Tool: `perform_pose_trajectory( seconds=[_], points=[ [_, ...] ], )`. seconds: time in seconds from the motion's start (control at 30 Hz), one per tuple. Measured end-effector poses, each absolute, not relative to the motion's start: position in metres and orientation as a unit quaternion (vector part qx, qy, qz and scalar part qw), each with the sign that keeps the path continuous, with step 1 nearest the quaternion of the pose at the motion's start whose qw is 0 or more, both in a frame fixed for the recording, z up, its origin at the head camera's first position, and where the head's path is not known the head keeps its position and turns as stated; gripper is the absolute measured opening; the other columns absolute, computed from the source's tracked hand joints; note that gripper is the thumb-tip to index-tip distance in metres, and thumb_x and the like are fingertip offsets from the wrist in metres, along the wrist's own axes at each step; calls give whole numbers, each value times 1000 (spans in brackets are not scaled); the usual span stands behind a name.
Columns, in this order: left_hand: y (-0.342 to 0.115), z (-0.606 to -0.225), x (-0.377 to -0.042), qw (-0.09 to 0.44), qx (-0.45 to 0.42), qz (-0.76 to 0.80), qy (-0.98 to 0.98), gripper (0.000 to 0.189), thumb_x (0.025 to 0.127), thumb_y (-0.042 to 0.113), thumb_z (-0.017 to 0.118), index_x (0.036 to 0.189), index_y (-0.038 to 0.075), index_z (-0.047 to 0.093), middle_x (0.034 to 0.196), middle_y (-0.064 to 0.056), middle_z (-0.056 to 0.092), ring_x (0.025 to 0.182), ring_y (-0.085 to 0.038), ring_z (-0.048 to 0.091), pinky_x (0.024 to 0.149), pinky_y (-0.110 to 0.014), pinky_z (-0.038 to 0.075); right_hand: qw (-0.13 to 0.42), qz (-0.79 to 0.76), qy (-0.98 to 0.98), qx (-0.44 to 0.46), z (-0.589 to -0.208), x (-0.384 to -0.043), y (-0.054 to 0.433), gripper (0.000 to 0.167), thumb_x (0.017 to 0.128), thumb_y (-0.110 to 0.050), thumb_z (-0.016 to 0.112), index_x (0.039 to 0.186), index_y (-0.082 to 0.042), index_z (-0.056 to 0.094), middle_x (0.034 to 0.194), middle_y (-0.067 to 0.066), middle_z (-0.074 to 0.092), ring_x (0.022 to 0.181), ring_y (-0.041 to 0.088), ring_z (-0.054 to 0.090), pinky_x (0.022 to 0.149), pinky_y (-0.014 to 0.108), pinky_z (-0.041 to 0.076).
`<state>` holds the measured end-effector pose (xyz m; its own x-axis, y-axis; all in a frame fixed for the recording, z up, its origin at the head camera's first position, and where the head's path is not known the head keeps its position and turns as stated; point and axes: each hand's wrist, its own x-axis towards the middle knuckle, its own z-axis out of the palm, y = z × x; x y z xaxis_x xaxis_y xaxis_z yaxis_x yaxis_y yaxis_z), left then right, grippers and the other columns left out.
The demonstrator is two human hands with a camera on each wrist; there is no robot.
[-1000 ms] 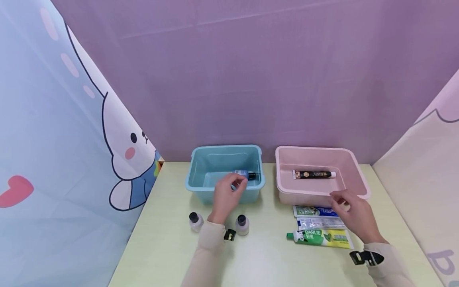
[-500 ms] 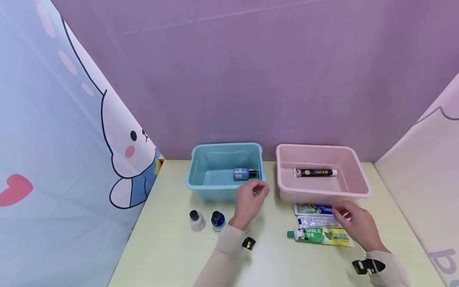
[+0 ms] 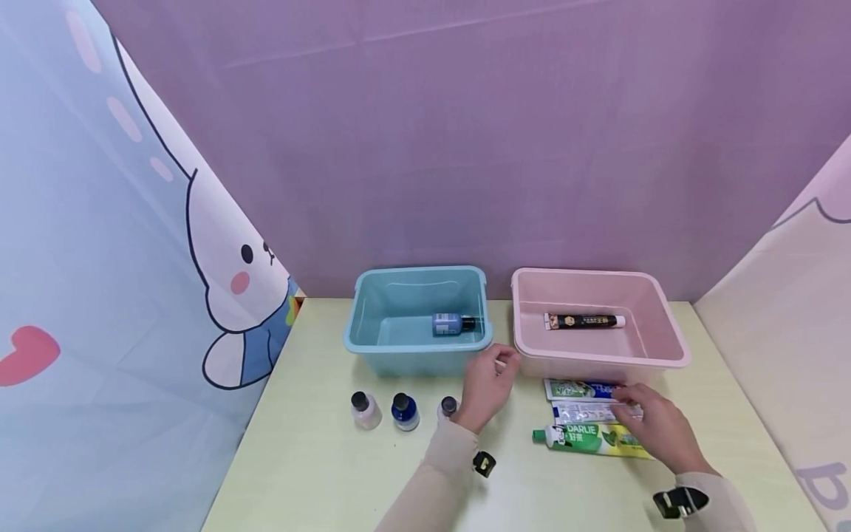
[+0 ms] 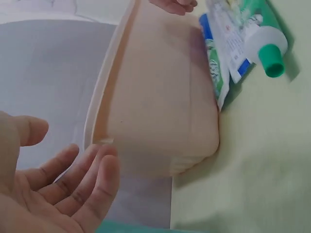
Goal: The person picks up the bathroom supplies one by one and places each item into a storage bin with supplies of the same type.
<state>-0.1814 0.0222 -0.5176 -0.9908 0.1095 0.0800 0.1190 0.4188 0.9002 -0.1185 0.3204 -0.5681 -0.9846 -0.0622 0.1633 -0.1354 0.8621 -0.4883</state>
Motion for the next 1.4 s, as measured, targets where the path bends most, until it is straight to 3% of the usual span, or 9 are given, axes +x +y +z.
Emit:
perform_pose_trajectory(
  seconds=[0.17, 0.53, 0.77, 1.07, 1.4],
  points=[
    [33, -520, -181, -26, -52, -524, -849, 25, 104, 38, 58, 119, 20, 68, 111, 1, 72, 86, -6, 66, 71, -20, 54, 54, 241, -968, 44, -575, -119, 326, 20, 90, -17, 76, 106, -5, 73, 114, 18, 69, 105, 46, 66, 84, 65, 52],
    [47, -530, -190, -28, -6, -506, -862, 37, 104, 42, 56, 131, 16, 62, 108, 3, 71, 89, -10, 65, 71, -22, 53, 63, 220, -973, 35, -589, -118, 334, 20, 83, -11, 78, 101, -4, 73, 108, 19, 69, 100, 47, 64, 82, 66, 52],
    [56, -540, -200, -29, 13, -535, -844, 32, 106, 43, 53, 122, 17, 62, 109, 1, 69, 96, -12, 62, 75, -25, 54, 44, 194, -979, 35, -591, -122, 335, 25, 81, -11, 80, 104, -2, 74, 108, 20, 67, 96, 46, 66, 80, 64, 53],
    [63, -547, -210, -34, 51, -576, -815, 32, 106, 48, 49, 121, 23, 62, 111, 6, 65, 99, -9, 59, 83, -28, 56, 7, 144, -987, 67, -590, -125, 335, 34, 77, -15, 87, 108, -6, 76, 99, 11, 62, 86, 29, 59, 71, 53, 54],
    [67, -548, -215, -24, 72, -605, -793, 33, 106, 48, 51, 122, 21, 63, 118, 2, 67, 108, -13, 63, 91, -34, 59, 4, 104, -991, 88, -591, -128, 334, 34, 78, -16, 88, 109, -8, 78, 104, 15, 62, 86, 30, 54, 69, 52, 52]
  ],
)
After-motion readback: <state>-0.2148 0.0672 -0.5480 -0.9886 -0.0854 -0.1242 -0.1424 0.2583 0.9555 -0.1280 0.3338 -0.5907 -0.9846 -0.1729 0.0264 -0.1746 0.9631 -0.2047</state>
